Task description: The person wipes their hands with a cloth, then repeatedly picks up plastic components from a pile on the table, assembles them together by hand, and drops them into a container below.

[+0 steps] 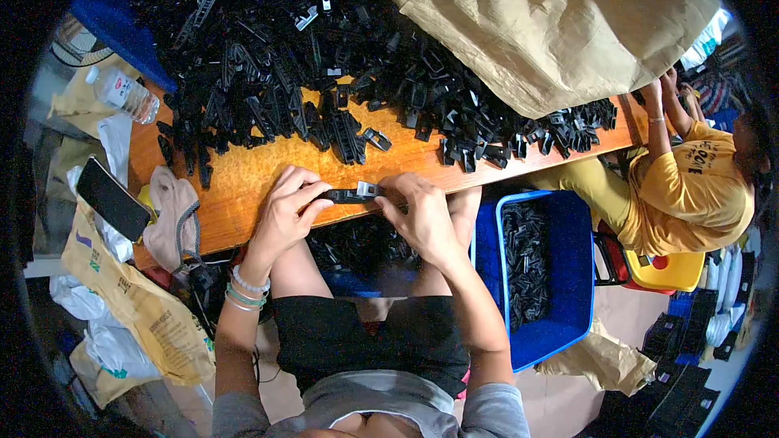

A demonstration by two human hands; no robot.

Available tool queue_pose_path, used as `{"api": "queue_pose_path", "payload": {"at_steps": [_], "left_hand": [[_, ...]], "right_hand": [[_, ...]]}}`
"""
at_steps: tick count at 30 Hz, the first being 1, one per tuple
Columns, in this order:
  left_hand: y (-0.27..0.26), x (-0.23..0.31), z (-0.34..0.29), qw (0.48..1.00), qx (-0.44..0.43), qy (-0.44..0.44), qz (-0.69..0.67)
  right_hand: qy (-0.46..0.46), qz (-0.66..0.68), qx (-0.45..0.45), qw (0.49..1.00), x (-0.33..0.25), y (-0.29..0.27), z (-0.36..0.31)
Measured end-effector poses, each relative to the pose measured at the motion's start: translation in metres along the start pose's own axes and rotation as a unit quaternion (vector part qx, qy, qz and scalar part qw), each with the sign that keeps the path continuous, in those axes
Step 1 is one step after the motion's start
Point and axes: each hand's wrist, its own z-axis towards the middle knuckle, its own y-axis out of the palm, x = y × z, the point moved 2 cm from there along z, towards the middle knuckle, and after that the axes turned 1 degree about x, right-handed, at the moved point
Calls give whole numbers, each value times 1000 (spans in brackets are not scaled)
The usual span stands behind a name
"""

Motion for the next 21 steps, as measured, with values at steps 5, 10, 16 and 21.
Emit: {"api": "queue_pose_path", "payload": {"at_steps": [5,10,16,21], "left_hand": [[0,-1,-1,1000,7,3,-8],[-1,2,2,1000,11,12,-6],[7,5,-1,1000,2,6,-18],[4,2,3,999,-23,24,-19]], "right_hand": [[13,13,-68,998,0,0,6],[-52,22,-14,998,1,4,3],[-40,54,-5,998,4,25,-9],[-56,35,21,998,4,24,-7]]}}
